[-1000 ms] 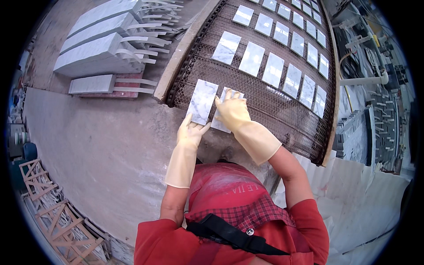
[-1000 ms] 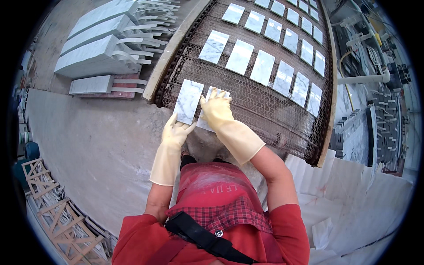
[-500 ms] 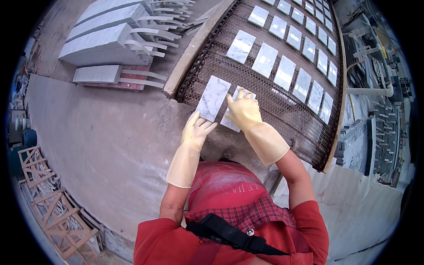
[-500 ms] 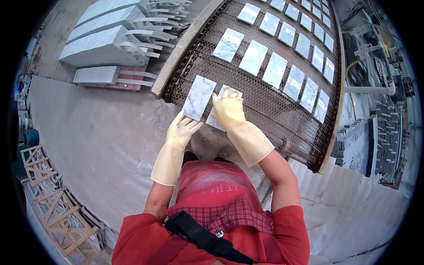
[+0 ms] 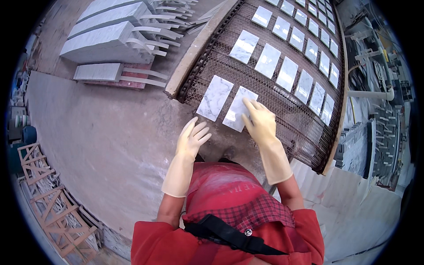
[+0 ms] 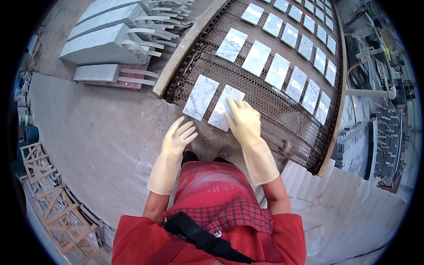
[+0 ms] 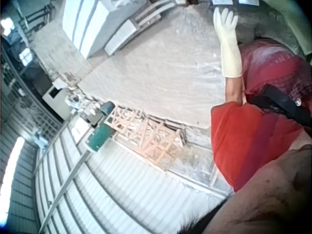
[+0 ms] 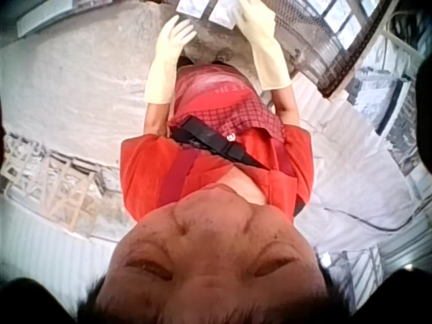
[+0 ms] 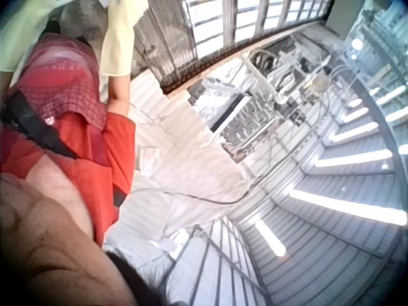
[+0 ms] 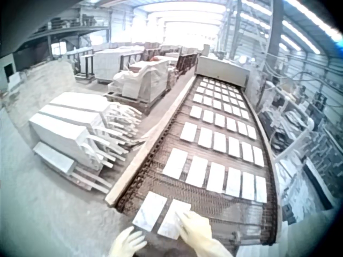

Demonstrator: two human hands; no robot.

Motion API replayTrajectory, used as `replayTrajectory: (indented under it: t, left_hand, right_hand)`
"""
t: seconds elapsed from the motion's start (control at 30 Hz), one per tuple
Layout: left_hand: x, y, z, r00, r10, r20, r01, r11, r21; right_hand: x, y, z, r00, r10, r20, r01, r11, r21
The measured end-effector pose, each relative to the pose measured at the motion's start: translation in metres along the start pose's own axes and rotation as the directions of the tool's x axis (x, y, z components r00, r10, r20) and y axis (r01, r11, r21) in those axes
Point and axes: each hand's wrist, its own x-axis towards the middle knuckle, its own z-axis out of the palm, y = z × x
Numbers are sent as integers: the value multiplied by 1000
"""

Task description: The person picks up small rectangular tiles from a stack and places them one by one onto a metal mesh rack. The person repeatedly retrieves tiles and arranges them in rows on the rack.

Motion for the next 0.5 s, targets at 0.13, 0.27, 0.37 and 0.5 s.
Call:
replayTrajectory:
  t: [0.13,0.27,0.37,0.5]
  left_hand:
    - [-23,0,-37,997,-32,-63,34,999,28]
    - [-43,3,-84,985,-100,-138,98,995,-19]
    - [-57,15,-92,992,-104,-71,107,993,39]
    - [-65,42,-94,997,-72,15,66,966,249]
  right_hand:
    - [-31,-11,-8,983,26,-179,16,974,227]
    - [-46,-52,-13,986,36,-166,21,945,327]
    - [-37,-94,-8,997,10,-83,27,899,437]
    - [-3,-146,10,982,-182,57,119,817,565]
